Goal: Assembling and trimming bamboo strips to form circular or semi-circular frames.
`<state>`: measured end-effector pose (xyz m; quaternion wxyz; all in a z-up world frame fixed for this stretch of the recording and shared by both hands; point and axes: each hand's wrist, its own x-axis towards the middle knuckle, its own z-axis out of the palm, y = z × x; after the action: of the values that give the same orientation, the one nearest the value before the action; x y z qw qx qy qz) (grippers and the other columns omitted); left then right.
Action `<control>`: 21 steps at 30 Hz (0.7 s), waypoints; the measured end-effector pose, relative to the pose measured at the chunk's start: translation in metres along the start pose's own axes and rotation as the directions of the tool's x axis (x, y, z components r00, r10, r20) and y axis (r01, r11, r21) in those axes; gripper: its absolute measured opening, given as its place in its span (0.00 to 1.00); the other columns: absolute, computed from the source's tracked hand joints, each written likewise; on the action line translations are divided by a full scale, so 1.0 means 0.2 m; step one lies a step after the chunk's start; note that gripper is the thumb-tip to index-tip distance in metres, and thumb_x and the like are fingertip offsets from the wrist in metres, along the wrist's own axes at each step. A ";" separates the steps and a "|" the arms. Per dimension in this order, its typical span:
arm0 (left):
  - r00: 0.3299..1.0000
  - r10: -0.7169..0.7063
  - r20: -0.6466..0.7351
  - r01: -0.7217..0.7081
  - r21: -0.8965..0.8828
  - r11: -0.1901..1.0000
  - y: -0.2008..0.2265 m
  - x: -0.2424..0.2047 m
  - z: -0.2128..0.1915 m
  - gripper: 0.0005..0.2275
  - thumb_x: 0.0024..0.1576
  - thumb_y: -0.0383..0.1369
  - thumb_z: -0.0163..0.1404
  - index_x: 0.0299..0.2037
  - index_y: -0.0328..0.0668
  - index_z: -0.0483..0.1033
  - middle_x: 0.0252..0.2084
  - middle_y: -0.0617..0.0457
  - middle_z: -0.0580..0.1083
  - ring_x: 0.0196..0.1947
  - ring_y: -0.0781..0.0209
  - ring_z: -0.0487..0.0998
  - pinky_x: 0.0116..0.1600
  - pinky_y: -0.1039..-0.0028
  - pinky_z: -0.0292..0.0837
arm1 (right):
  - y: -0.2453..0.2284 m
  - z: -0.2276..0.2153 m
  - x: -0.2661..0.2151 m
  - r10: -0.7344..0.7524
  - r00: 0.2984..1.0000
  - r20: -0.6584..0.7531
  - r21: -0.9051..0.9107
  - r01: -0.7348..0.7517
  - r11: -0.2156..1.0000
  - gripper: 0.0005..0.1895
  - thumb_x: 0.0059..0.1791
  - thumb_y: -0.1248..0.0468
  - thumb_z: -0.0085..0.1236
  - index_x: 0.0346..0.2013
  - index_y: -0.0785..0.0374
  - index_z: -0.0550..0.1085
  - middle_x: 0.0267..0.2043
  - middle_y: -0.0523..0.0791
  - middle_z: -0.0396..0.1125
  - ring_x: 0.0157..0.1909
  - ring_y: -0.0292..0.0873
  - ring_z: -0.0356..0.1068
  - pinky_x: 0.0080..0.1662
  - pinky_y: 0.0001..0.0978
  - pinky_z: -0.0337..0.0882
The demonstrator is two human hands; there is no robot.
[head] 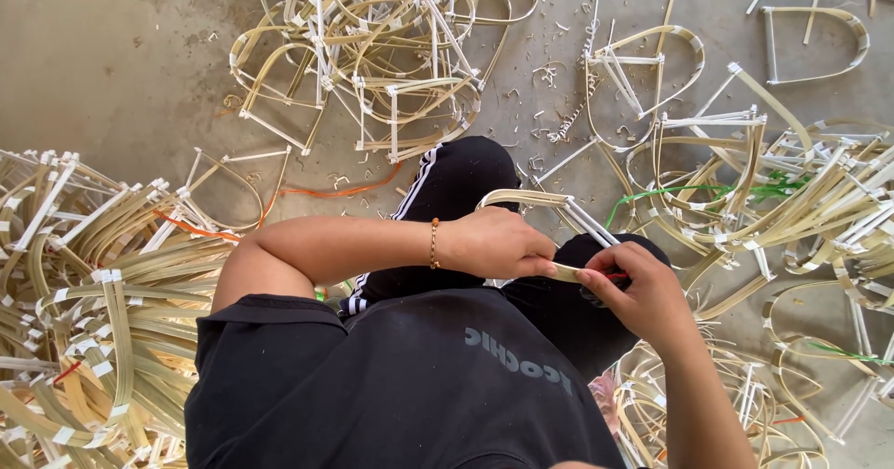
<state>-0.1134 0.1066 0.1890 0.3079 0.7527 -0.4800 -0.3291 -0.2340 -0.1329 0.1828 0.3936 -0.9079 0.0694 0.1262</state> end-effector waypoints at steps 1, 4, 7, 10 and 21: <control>1.000 -0.001 0.000 0.001 -0.003 1.000 -0.01 0.00 0.02 0.14 0.60 0.45 0.46 0.36 0.46 0.79 0.27 0.48 0.78 0.32 0.44 0.80 0.40 0.52 0.71 | -0.01 -0.01 0.00 0.001 1.000 0.003 -0.001 -0.001 1.000 0.18 0.44 0.48 0.63 0.32 0.60 0.78 0.32 0.44 0.70 0.31 0.44 0.74 0.36 0.35 0.72; 1.000 0.002 0.006 -0.002 0.092 0.996 -0.06 -0.02 0.06 0.14 0.62 0.44 0.46 0.34 0.43 0.78 0.28 0.46 0.77 0.33 0.43 0.79 0.41 0.52 0.72 | -0.04 -0.01 0.00 -0.027 0.999 0.035 -0.049 0.029 0.998 0.17 0.45 0.48 0.62 0.34 0.58 0.80 0.32 0.44 0.73 0.32 0.44 0.74 0.36 0.35 0.71; 0.999 0.048 -0.026 -0.045 0.106 0.993 -0.10 -0.03 0.09 0.14 0.61 0.44 0.46 0.33 0.45 0.79 0.28 0.46 0.78 0.33 0.42 0.80 0.40 0.52 0.73 | -0.08 0.02 0.00 0.152 0.980 0.125 -0.207 -0.124 0.970 0.17 0.45 0.47 0.62 0.34 0.56 0.80 0.29 0.44 0.74 0.32 0.45 0.75 0.35 0.37 0.71; 0.996 -0.029 0.084 0.015 0.155 0.988 -0.10 -0.04 0.06 0.16 0.62 0.45 0.45 0.32 0.44 0.79 0.27 0.46 0.78 0.32 0.43 0.80 0.41 0.53 0.73 | -0.09 0.05 0.01 0.105 0.984 0.143 -0.245 -0.068 0.967 0.19 0.46 0.44 0.59 0.31 0.57 0.79 0.28 0.45 0.74 0.32 0.46 0.74 0.35 0.39 0.70; 0.652 0.725 -0.225 -0.430 0.678 0.597 -0.17 -0.05 -0.09 0.23 0.64 0.42 0.49 0.67 0.44 0.67 0.38 0.53 0.73 0.35 0.58 0.77 0.41 0.67 0.73 | 0.22 -0.04 0.03 0.172 0.974 0.146 0.044 -0.180 0.983 0.15 0.51 0.52 0.61 0.34 0.62 0.81 0.23 0.45 0.69 0.29 0.39 0.66 0.33 0.34 0.66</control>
<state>-0.0842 0.1308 0.1756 0.2693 0.6581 -0.6869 0.1502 -0.2370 -0.1685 0.1549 0.4107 -0.8753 0.1251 0.2225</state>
